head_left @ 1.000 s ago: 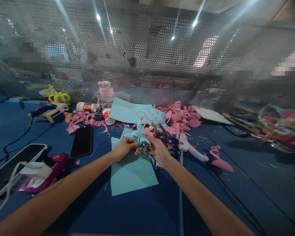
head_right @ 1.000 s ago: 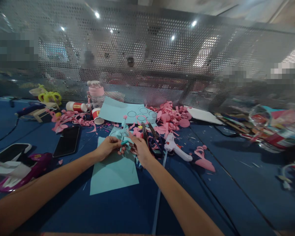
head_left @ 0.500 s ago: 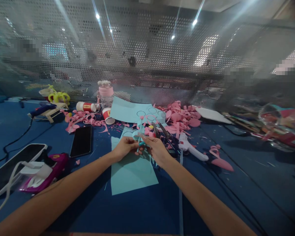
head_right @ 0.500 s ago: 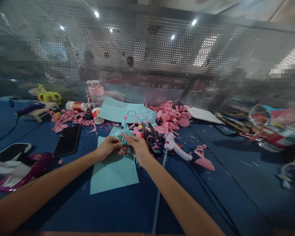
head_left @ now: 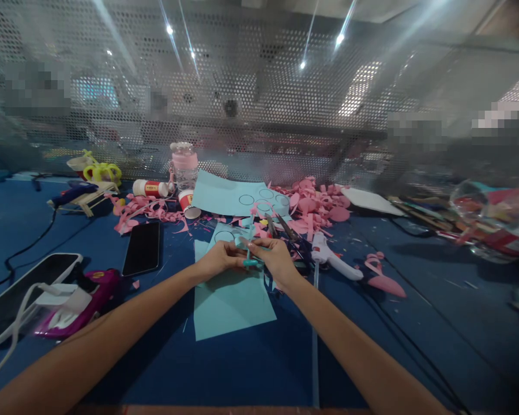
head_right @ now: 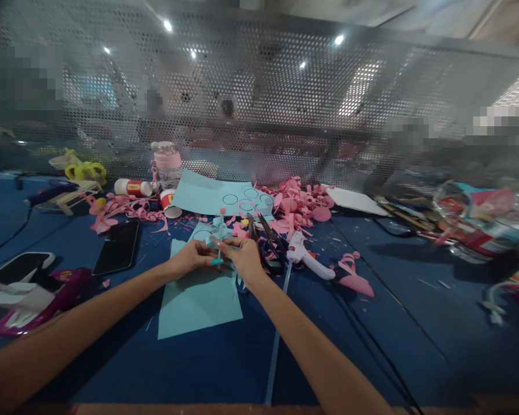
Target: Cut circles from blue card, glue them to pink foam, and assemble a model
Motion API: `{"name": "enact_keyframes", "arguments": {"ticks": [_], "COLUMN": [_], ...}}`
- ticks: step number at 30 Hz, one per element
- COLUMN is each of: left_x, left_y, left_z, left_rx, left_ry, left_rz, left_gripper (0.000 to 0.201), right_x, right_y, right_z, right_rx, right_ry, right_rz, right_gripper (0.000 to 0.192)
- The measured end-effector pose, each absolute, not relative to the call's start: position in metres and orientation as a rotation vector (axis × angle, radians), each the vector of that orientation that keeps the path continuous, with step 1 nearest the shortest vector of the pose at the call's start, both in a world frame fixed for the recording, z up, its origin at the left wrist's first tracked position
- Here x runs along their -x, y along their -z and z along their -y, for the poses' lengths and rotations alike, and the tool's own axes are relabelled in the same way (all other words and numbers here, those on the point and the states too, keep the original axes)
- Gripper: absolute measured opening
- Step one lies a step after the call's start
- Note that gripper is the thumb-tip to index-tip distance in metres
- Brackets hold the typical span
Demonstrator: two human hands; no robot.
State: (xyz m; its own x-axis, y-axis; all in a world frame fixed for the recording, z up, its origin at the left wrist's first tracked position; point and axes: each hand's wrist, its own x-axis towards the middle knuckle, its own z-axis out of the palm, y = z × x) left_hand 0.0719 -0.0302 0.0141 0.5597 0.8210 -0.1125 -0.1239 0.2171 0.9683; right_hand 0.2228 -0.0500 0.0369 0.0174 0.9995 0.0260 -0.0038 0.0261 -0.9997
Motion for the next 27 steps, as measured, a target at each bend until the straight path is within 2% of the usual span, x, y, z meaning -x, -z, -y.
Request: {"name": "enact_keyframes", "arguments": {"ticks": [7, 15, 20, 27], "left_x": [-0.059, -0.075, -0.082, -0.076], "left_y": [-0.024, -0.013, -0.011, -0.015], "left_z": [0.025, 0.033, 0.037, 0.031], "left_rx": [-1.116, -1.169, -1.180, -1.117], "left_ry": [-0.797, -0.753, -0.840, -0.932], "left_rz": [-0.792, -0.794, -0.770, -0.789], "left_gripper": [0.057, 0.046, 0.027, 0.028], "right_x": [-0.225, -0.222, -0.220, -0.231], "right_y": [-0.037, -0.031, -0.032, -0.035], "right_z": [0.049, 0.048, 0.050, 0.047], "right_rx": [1.266, 1.229, 1.221, 1.121], "right_ry": [-0.954, -1.057, -1.075, -1.018], "right_rz": [1.274, 1.166, 1.166, 1.360], "right_gripper": [0.021, 0.028, 0.029, 0.034]}}
